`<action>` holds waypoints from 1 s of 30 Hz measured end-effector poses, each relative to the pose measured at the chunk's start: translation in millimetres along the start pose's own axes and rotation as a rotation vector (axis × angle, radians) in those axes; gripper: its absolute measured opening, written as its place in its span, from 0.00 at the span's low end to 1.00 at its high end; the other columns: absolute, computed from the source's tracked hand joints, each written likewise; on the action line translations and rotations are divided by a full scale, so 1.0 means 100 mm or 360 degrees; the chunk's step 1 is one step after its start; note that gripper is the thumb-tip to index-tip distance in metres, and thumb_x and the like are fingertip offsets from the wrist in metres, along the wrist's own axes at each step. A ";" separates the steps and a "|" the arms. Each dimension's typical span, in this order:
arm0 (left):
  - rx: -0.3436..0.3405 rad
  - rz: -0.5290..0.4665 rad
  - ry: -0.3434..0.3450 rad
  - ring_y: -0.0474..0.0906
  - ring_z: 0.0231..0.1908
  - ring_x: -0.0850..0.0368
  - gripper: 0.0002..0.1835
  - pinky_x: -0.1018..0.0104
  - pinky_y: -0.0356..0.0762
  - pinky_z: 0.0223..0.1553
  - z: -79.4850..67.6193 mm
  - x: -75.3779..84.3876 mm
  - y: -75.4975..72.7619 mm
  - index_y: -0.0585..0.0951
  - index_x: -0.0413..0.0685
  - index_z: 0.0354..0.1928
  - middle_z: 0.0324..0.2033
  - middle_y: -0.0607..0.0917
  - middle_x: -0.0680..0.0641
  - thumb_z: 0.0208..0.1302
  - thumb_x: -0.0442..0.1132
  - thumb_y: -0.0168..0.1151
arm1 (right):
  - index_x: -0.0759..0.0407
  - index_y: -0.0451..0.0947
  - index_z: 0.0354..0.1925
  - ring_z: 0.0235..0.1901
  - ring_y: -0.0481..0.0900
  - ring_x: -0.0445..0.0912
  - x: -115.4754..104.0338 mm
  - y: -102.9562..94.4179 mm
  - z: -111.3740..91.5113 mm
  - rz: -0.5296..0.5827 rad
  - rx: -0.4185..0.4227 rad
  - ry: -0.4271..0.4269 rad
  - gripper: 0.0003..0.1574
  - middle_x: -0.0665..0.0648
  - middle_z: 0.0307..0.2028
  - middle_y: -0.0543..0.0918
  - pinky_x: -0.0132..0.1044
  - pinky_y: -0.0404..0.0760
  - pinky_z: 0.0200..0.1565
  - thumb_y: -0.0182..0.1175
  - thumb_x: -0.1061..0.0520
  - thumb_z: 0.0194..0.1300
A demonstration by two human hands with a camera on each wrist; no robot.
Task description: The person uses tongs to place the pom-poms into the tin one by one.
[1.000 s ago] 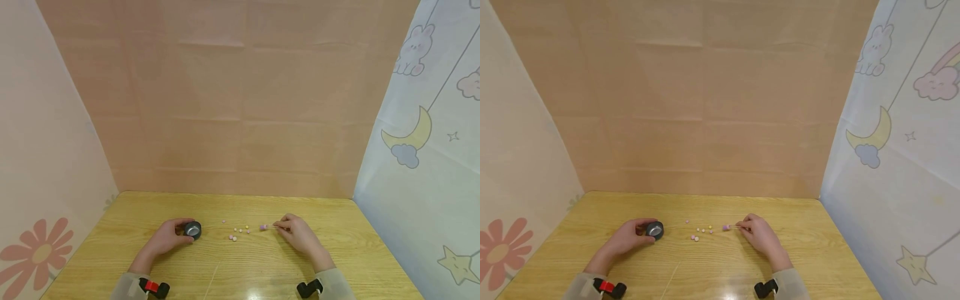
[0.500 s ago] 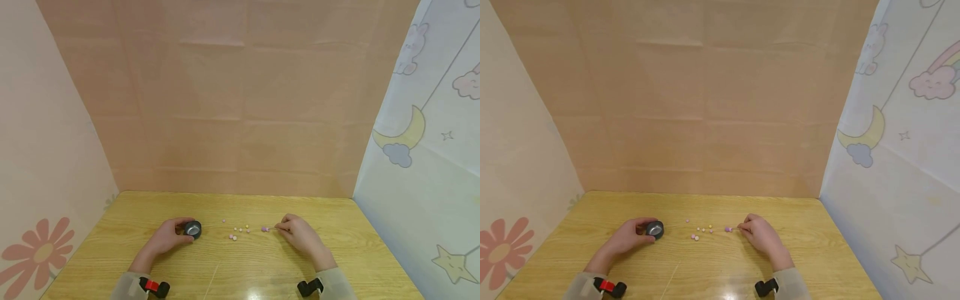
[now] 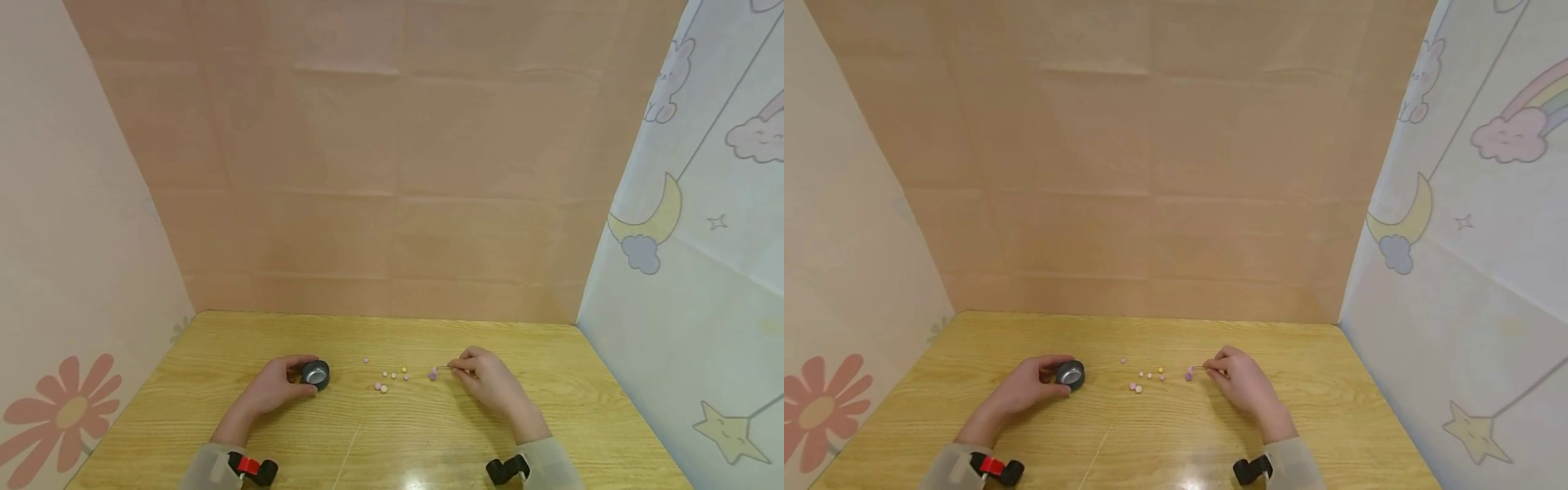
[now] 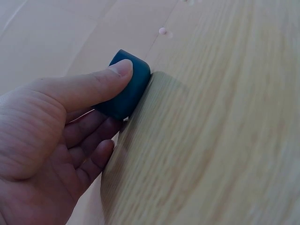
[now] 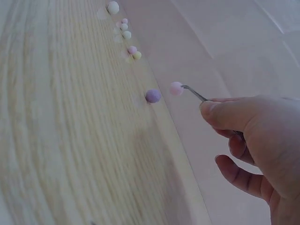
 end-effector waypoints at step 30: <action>-0.0012 0.0070 0.0037 0.82 0.54 0.49 0.33 0.57 0.81 0.54 0.03 0.06 0.08 0.83 0.41 0.66 0.55 0.87 0.46 0.59 0.41 0.84 | 0.50 0.94 0.48 0.31 0.74 0.34 -0.57 0.29 0.26 0.0260 0.0220 0.0033 0.10 0.36 0.33 0.80 0.32 0.78 0.33 0.75 0.58 0.69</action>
Point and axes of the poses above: each hand's wrist, its own z-axis towards the middle knuckle, its own y-axis out of the palm, x = y × z, the point moved 5 cm from there along z, towards the middle knuckle
